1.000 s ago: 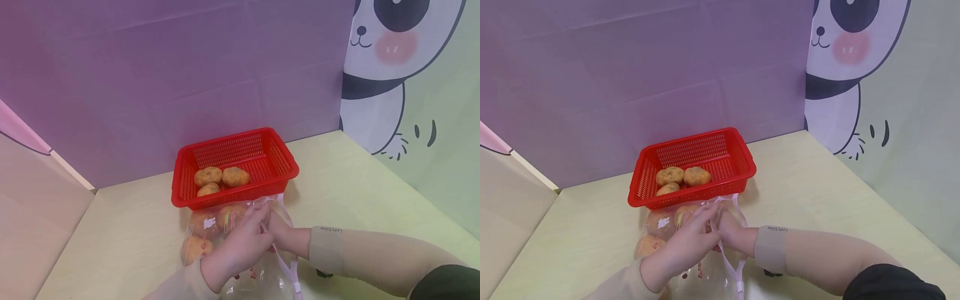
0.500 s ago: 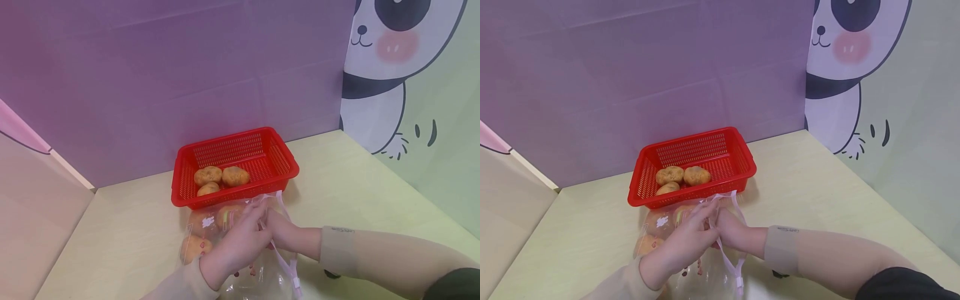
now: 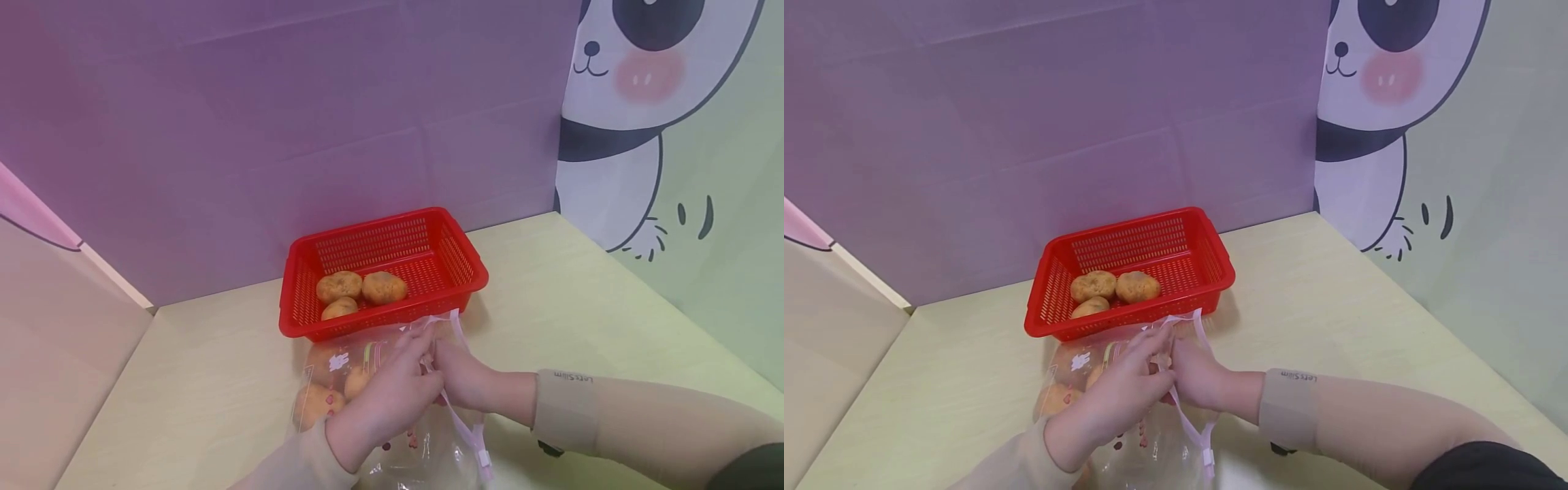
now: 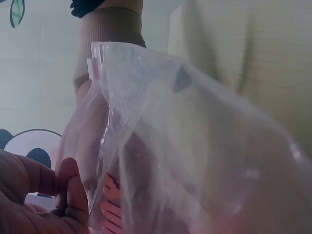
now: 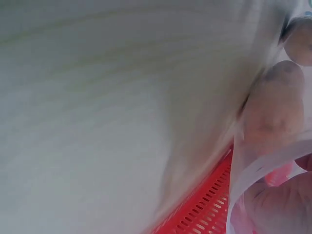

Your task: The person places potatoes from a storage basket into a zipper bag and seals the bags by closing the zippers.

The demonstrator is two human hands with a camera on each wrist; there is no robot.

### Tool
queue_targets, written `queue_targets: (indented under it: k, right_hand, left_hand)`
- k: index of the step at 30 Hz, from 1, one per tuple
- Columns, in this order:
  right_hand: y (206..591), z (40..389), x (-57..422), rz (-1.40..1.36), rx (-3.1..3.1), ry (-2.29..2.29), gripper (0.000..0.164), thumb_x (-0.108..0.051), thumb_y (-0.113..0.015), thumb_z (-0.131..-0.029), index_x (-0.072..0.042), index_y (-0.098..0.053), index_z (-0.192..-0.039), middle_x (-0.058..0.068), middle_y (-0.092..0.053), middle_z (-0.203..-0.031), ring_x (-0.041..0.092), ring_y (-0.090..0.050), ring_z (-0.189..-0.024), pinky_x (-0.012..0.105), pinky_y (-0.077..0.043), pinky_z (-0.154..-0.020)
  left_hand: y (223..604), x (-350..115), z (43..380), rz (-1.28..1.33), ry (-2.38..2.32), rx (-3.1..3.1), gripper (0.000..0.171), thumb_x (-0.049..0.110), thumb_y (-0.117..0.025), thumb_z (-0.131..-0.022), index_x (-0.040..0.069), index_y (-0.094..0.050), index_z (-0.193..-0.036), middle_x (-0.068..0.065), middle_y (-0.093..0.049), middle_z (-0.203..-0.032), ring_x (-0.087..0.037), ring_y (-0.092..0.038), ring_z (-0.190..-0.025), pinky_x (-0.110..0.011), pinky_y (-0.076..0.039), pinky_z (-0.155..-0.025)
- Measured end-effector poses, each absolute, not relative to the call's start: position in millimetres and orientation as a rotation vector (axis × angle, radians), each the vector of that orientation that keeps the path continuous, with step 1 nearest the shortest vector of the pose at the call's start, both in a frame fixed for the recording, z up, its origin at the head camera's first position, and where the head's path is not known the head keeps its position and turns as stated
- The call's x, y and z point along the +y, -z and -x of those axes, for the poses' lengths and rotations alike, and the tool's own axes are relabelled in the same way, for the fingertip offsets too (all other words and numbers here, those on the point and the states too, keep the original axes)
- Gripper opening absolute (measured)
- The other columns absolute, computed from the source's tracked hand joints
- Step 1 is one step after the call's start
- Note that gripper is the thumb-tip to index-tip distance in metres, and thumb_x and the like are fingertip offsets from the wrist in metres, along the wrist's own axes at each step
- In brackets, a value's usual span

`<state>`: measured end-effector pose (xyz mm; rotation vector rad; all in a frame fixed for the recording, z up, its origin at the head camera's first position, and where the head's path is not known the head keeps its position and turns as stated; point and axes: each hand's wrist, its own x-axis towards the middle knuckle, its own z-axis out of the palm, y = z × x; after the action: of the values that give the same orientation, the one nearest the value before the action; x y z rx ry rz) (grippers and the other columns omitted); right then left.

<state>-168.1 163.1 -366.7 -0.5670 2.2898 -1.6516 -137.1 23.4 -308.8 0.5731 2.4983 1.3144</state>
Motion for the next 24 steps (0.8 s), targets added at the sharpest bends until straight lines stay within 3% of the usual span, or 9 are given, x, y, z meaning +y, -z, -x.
queue_targets:
  k: [5, 11, 18, 24]
  right_hand:
    - [357.7, 167.2, 170.1, 0.685, 2.410, 1.477, 0.017, 0.000, -0.060, -0.088, -0.008, -0.057, -0.102, 0.001, -0.059, -0.084, 0.015, -0.059, -0.064, 0.028, -0.051, -0.062]
    - [324.2, 164.1, 193.3, 0.801, 2.523, 1.063, 0.019, -0.013, -0.068, -0.085, -0.017, -0.063, -0.103, -0.009, -0.063, -0.094, 0.011, -0.061, -0.087, 0.028, -0.052, -0.075]
    - [267.7, 169.5, 213.8, 0.822, 2.604, 0.701, 0.018, -0.020, -0.071, -0.084, -0.015, -0.068, -0.102, -0.008, -0.062, -0.088, 0.012, -0.059, -0.081, 0.029, -0.051, -0.068]
    - [238.0, 202.6, 209.4, 0.776, 2.730, 0.663, 0.016, -0.022, -0.073, -0.084, -0.016, -0.069, -0.098, -0.004, -0.064, -0.089, 0.015, -0.060, -0.082, 0.029, -0.053, -0.072]
  left_hand:
    - [309.4, 22.9, 135.8, -0.571, -1.358, 2.465, 0.069, 0.000, -0.054, -0.084, 0.000, -0.030, -0.149, -0.015, -0.027, -0.152, -0.013, -0.061, -0.062, -0.027, -0.045, -0.049]
    - [308.5, 21.0, 134.7, -0.542, -1.334, 2.472, 0.070, 0.002, -0.056, -0.086, 0.003, -0.028, -0.150, -0.013, -0.027, -0.153, -0.012, -0.063, -0.066, -0.025, -0.041, -0.047]
    - [308.9, 20.4, 134.2, -0.498, -1.293, 2.486, 0.071, 0.006, -0.057, -0.086, 0.009, -0.028, -0.152, -0.008, -0.027, -0.153, -0.014, -0.062, -0.066, -0.028, -0.043, -0.048]
    - [309.0, 21.1, 134.9, -0.481, -1.274, 2.471, 0.071, 0.008, -0.057, -0.087, 0.010, -0.028, -0.152, -0.005, -0.027, -0.153, -0.015, -0.062, -0.066, -0.030, -0.044, -0.051]
